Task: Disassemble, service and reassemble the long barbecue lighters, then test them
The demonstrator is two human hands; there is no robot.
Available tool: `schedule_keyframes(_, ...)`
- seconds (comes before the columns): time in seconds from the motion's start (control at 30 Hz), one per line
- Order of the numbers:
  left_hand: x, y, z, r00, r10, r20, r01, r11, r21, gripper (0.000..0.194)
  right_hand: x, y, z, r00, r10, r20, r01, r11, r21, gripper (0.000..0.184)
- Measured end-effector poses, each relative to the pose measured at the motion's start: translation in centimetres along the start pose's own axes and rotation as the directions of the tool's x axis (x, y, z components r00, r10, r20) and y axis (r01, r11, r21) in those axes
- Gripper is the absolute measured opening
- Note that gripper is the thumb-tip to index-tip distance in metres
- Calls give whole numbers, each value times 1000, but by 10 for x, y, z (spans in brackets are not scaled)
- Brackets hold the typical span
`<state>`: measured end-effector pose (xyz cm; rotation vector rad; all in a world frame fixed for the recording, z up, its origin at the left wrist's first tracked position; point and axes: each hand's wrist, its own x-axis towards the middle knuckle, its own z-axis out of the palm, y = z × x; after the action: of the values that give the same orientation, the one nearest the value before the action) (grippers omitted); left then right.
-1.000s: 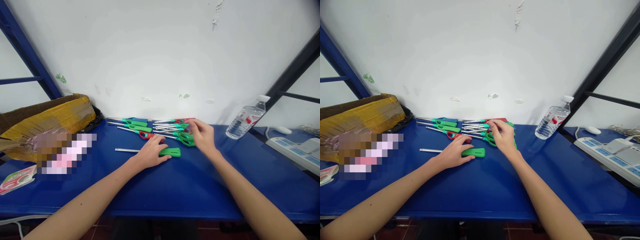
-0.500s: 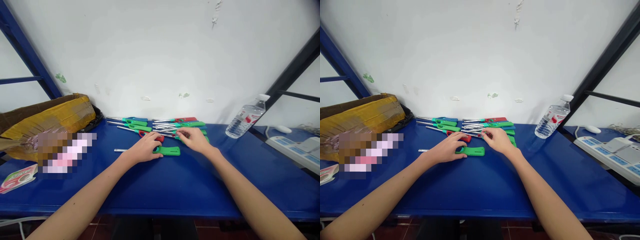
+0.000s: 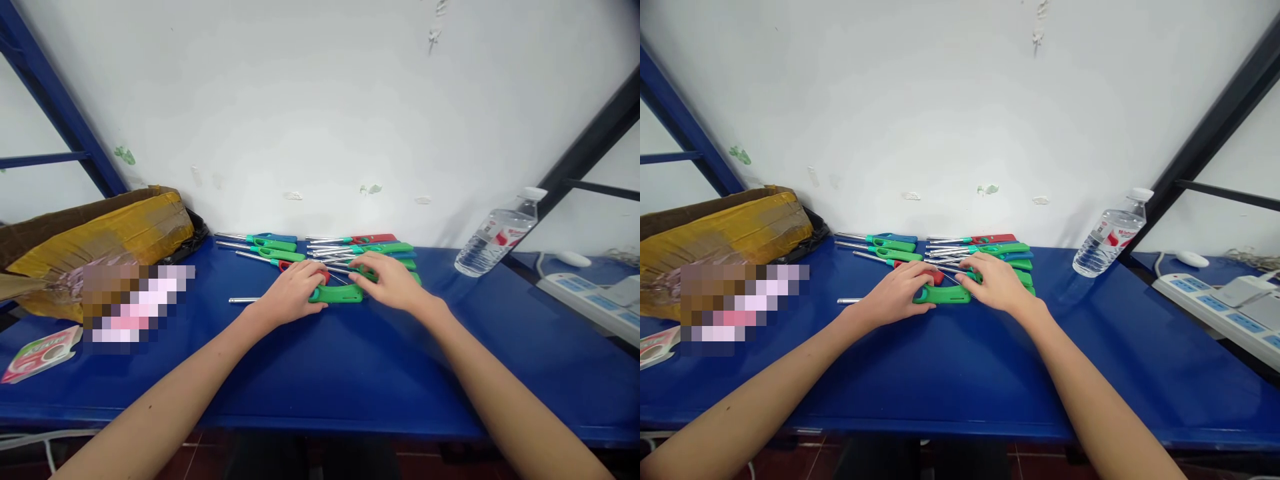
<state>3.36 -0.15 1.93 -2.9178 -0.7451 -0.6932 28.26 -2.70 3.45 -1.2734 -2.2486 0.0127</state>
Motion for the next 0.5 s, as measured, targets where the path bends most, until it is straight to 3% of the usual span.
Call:
schedule_keyframes(0.1, 1, 1, -2, 1000, -11, -15, 11, 1000, 6, 30, 0, -9, 6, 983, -180, 38, 176, 981, 86, 37)
schedule_keyframes(0.17, 1, 2, -4, 1000, -4, -28, 4, 1000, 5, 31, -1, -9, 11, 972, -220, 80, 214, 973, 83, 42)
schedule_keyframes(0.3, 1, 2, -4, 998, -33, -54, 32, 999, -9, 33, -2, -1, 16, 976, -208, 69, 205, 978, 45, 38)
schedule_keyframes(0.43, -1, -4, -4, 986, -149, -69, 153, 986, 63, 57, -2, 4, 11, 985, -174, 3, 174, 984, 35, 37)
schedule_keyframes(0.5, -2, -8, -4, 980, -194, -53, 199, 974, 108, 54, -1, 3, 8, 988, -151, -14, 152, 987, 46, 36)
